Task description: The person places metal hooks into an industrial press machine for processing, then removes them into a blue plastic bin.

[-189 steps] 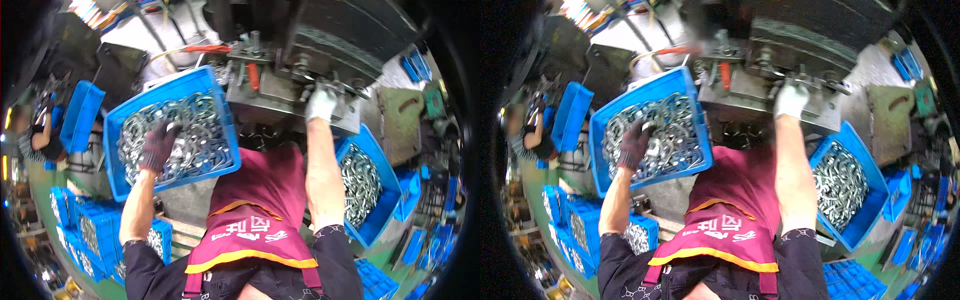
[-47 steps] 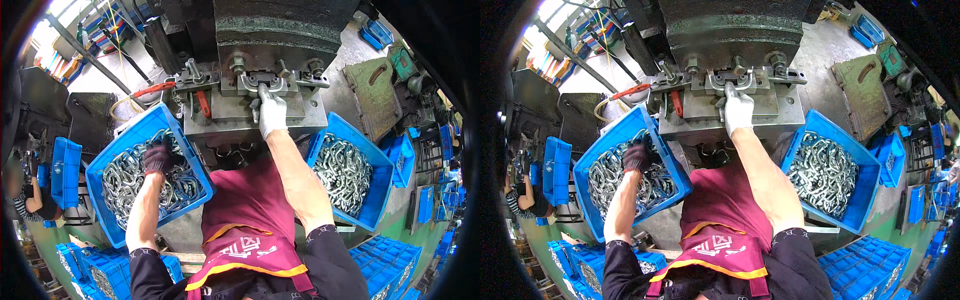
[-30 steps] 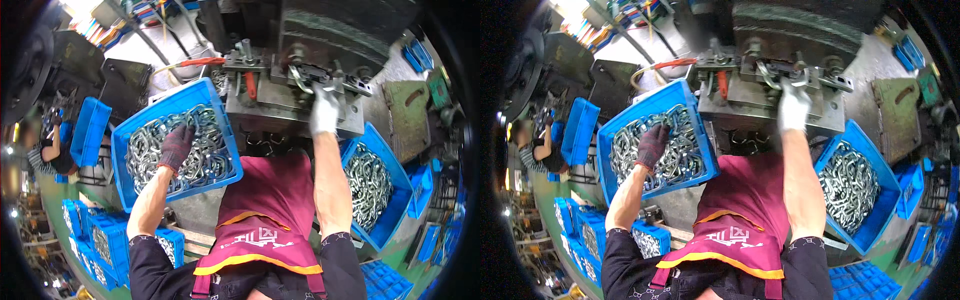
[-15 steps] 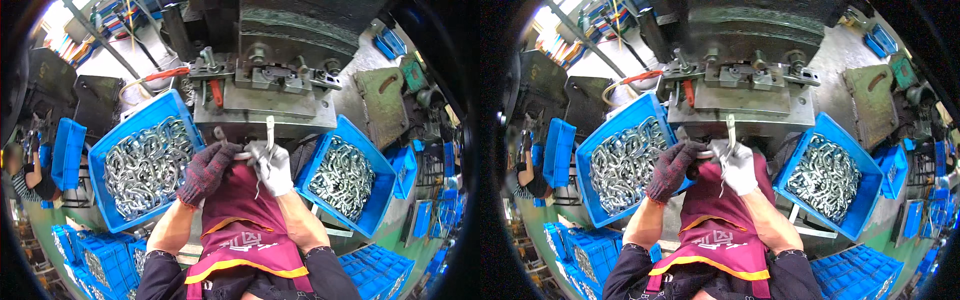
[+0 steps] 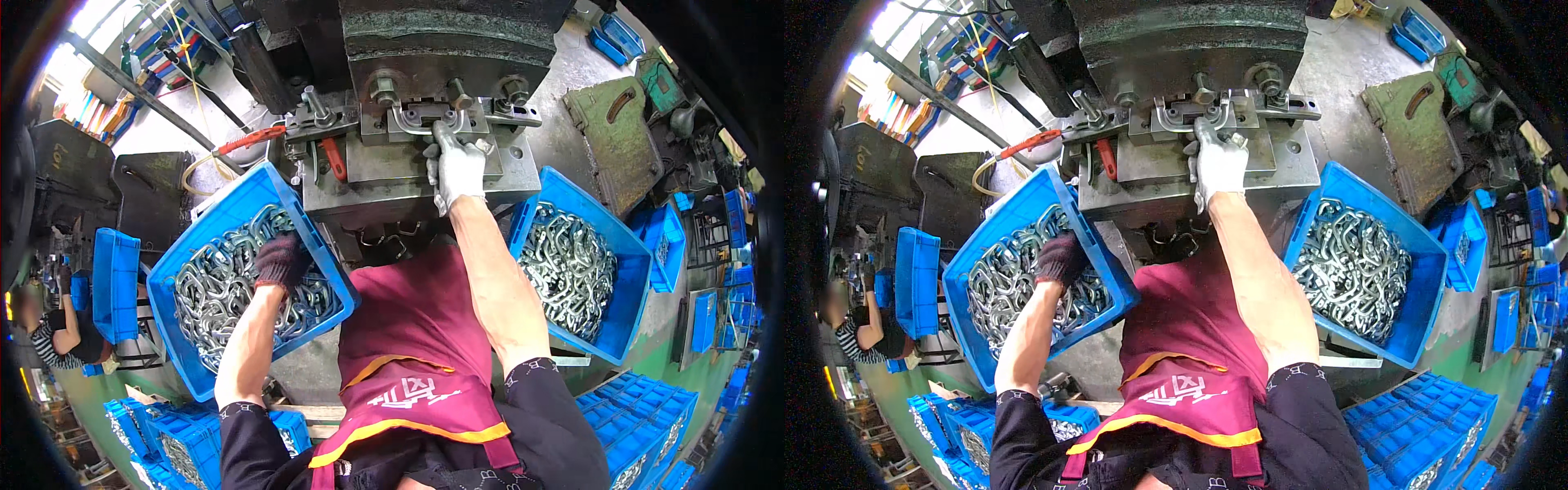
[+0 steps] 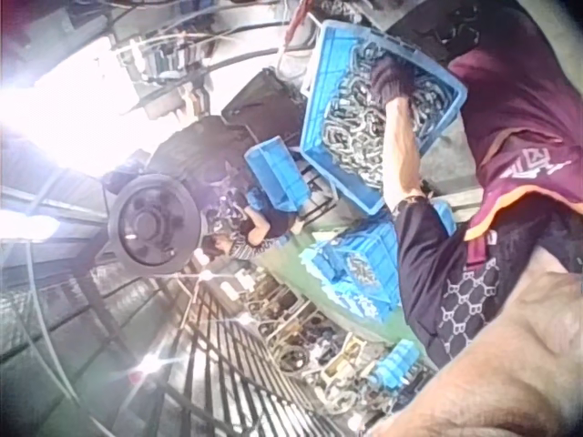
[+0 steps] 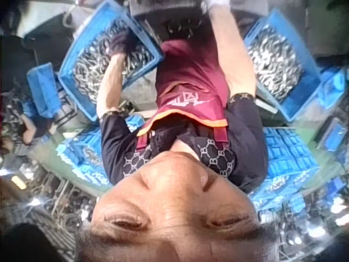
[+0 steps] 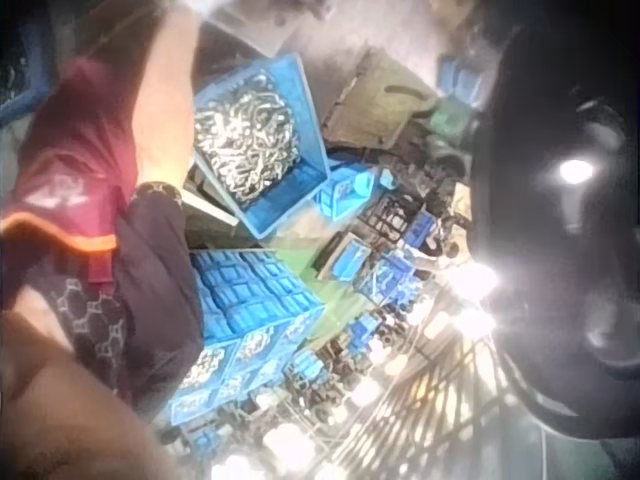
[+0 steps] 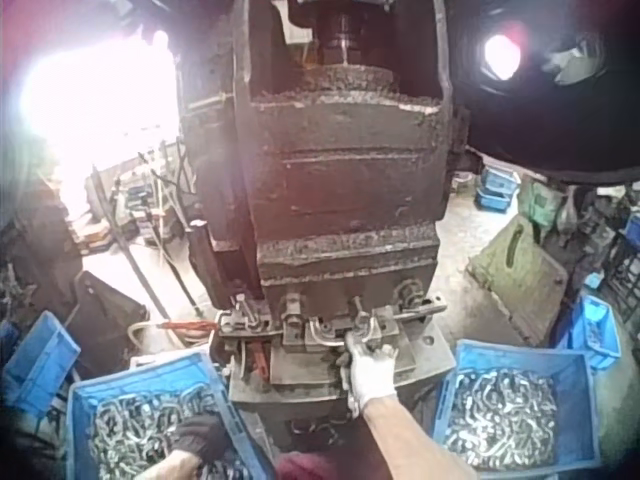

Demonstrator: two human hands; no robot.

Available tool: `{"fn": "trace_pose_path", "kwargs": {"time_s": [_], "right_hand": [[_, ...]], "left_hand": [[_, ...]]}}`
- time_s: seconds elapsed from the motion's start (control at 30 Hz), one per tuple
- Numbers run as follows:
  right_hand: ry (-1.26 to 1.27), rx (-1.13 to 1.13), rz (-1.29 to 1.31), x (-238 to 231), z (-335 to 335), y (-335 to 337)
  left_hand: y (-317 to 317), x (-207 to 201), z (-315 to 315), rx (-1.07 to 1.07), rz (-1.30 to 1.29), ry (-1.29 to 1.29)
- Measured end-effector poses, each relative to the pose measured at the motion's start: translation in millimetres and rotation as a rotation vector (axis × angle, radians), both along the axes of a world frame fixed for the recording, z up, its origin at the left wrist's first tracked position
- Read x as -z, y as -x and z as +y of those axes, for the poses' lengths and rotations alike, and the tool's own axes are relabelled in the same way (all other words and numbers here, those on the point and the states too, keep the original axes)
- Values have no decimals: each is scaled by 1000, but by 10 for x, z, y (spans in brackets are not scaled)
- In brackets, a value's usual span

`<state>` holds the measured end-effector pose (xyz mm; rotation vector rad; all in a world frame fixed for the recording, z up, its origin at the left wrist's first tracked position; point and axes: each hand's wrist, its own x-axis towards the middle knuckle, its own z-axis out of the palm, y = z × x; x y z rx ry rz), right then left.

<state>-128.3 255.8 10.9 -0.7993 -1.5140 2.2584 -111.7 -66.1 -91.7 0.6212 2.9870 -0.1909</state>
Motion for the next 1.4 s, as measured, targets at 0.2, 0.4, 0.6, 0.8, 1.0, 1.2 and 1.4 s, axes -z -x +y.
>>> {"fn": "trace_pose_path", "kwargs": {"time_s": [0.2,0.4,0.6,0.8,1.0,1.2,1.4], "right_hand": [[-54,41,43,61,-106,47],[-91,60,43,80,-47,67],[-524,-130,146,20,84,-414],[-199,-107,316,264,255,-1255],[-159,-652,-56,24,-308,-1321],[-252,-1124,-259,-109,-419,-1121],[189,-805,-206,249,-305,-1169]], "left_hand": [[-55,-266,-116,-234,-293,-155],[-530,-290,-631,-592,-130,-764],[-844,-836,-349,-716,-119,-1614],[-975,-1017,-101,-36,360,-1111],[-892,-1471,256,571,316,-511],[-871,-1451,454,696,206,-561],[-769,-1622,616,762,252,-381]]}}
